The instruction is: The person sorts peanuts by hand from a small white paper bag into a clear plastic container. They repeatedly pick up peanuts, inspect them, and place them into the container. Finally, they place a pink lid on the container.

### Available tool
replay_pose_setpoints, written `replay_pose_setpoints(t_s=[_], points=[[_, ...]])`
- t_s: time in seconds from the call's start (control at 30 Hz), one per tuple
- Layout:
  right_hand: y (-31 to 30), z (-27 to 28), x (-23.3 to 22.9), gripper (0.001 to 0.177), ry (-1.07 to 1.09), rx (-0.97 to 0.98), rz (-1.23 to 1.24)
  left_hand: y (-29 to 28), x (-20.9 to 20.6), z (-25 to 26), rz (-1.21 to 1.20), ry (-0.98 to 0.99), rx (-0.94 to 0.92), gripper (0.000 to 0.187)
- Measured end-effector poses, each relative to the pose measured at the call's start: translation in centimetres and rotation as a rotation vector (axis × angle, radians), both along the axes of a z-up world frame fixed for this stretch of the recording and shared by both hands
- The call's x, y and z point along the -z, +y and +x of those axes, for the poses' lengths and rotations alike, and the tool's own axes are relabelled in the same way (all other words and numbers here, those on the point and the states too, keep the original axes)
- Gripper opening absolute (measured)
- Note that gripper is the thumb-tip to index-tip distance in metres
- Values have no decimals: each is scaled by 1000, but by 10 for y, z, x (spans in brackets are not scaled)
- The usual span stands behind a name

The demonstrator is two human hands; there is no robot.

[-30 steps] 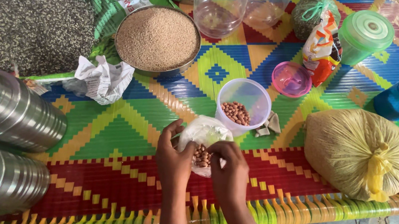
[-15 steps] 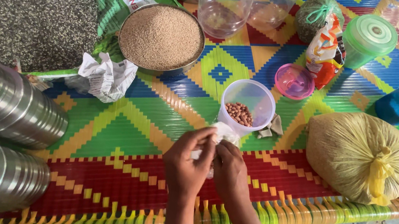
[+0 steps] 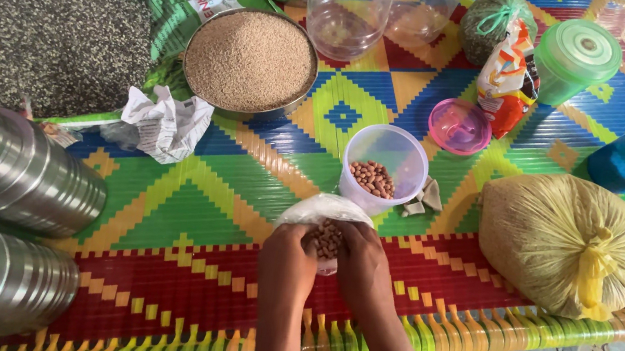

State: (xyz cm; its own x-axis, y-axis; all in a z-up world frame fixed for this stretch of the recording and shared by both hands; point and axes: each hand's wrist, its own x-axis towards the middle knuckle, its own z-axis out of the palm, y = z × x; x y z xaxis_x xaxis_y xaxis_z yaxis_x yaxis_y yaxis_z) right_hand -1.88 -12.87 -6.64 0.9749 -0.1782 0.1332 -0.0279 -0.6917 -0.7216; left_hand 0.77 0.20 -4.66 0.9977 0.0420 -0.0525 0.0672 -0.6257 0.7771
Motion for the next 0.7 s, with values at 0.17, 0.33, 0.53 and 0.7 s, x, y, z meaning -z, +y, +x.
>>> replay_pose_setpoints(t_s=[0.17, 0.33, 0.53, 0.7], points=[[-3, -4, -1, 41, 16, 2, -115, -4, 24, -2, 143, 117, -31, 28], [-4, -9, -6, 42, 50, 7, -128, -11, 35, -4, 192, 89, -108, 28], [0, -10, -15, 44, 11, -40, -77, -19, 27, -8, 164, 17, -99, 30], [2, -8, -19, 38, 3, -60, -86, -21, 8, -10, 7, 74, -63, 19]])
